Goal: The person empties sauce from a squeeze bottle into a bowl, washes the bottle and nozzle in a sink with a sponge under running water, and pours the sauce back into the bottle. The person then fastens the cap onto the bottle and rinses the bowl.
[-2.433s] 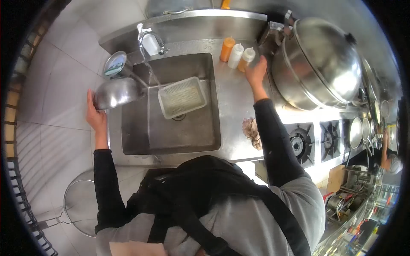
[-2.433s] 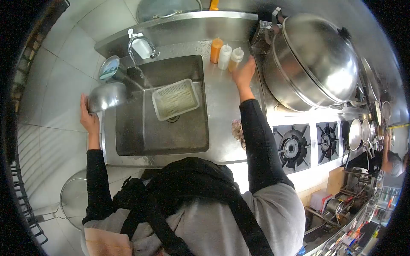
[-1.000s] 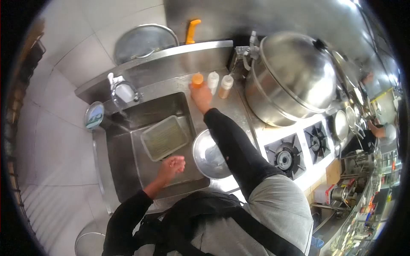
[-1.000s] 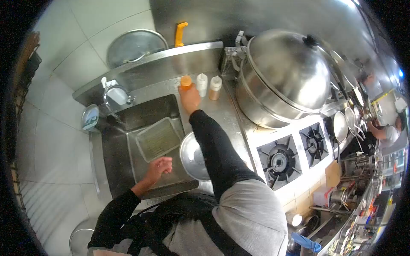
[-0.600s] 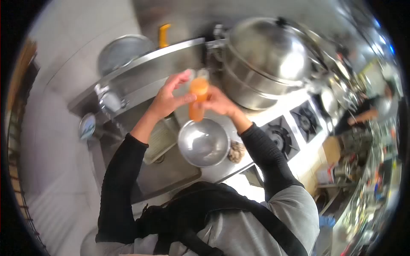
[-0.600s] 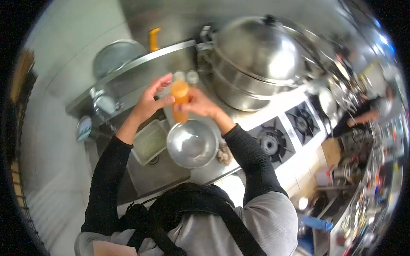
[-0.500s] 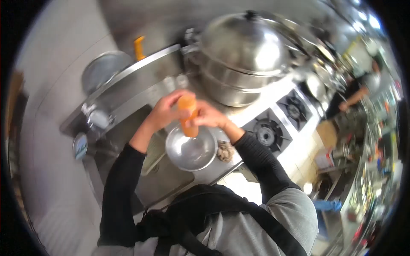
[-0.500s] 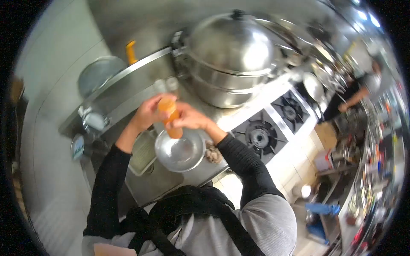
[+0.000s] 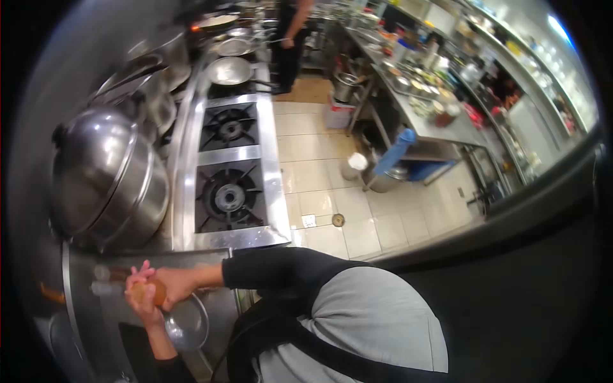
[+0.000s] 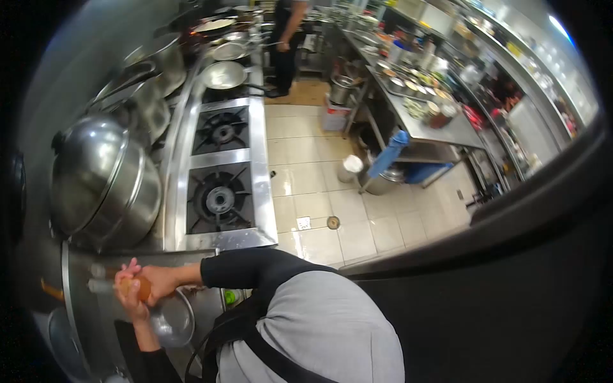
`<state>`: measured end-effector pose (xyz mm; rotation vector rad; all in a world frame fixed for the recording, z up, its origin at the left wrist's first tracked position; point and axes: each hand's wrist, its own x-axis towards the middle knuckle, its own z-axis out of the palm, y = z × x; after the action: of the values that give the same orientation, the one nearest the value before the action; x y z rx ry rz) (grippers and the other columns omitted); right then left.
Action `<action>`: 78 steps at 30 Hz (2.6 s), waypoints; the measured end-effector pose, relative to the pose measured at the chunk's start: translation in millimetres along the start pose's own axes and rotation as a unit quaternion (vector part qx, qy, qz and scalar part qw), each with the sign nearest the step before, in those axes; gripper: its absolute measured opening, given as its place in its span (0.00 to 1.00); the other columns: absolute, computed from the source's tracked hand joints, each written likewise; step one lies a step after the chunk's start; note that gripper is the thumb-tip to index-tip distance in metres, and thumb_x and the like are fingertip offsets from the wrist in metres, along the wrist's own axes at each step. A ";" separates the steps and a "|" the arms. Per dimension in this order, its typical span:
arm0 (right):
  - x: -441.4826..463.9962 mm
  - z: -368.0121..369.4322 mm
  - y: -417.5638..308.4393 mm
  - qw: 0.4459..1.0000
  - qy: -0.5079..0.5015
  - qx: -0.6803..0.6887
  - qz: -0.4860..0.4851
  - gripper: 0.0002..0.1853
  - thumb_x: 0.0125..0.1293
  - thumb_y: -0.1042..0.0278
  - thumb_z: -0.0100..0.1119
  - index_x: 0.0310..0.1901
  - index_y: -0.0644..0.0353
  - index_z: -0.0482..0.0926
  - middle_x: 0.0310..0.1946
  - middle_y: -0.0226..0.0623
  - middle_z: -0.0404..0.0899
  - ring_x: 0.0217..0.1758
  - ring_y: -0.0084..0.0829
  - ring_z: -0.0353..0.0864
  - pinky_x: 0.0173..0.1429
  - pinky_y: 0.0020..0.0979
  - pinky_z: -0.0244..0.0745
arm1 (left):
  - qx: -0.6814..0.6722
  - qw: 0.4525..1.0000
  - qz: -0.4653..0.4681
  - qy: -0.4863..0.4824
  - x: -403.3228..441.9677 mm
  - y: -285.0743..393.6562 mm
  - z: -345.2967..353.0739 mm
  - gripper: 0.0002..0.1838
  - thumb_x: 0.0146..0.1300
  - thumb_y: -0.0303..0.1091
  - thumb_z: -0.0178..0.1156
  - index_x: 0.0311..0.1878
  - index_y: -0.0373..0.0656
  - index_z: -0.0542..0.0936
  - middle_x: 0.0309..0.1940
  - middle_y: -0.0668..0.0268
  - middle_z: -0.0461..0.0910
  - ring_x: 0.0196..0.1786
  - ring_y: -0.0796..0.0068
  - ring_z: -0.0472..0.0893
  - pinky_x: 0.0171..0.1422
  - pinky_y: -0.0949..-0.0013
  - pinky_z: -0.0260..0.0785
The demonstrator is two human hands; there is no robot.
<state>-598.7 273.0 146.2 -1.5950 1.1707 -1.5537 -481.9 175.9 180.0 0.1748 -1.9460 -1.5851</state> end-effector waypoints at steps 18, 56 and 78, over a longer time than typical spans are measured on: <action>17.2 -24.2 59.6 0.984 -0.144 -0.014 0.100 0.23 0.44 0.55 0.78 0.43 0.53 0.85 0.33 0.30 0.86 0.34 0.26 0.83 0.42 0.32 0.80 | 0.400 0.886 0.014 -0.235 25.7 50.8 -49.4 0.25 0.51 0.35 0.72 0.54 0.39 0.80 0.54 0.55 0.81 0.56 0.54 0.80 0.61 0.59 0.72; 54.3 -15.6 47.8 0.880 -0.405 -0.110 0.222 0.31 0.50 0.63 0.77 0.55 0.61 0.77 0.41 0.33 0.79 0.44 0.28 0.77 0.49 0.30 0.74 | 0.361 0.920 -0.122 -0.092 -75.4 6.8 -59.9 0.26 0.56 0.31 0.69 0.59 0.48 0.74 0.55 0.61 0.75 0.52 0.62 0.80 0.52 0.64 0.77; 56.6 -6.5 58.1 0.854 -0.457 -0.245 0.038 0.33 0.47 0.64 0.76 0.57 0.60 0.77 0.50 0.46 0.76 0.56 0.46 0.77 0.63 0.38 0.72 | 0.295 0.937 -0.159 0.098 -135.9 -6.0 -92.7 0.26 0.50 0.39 0.75 0.51 0.39 0.79 0.41 0.62 0.84 0.43 0.72 0.84 0.51 0.69 0.78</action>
<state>-619.8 198.9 119.8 -2.1938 1.0524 -0.2745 -325.3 159.6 132.2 0.8965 -2.2532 -1.0572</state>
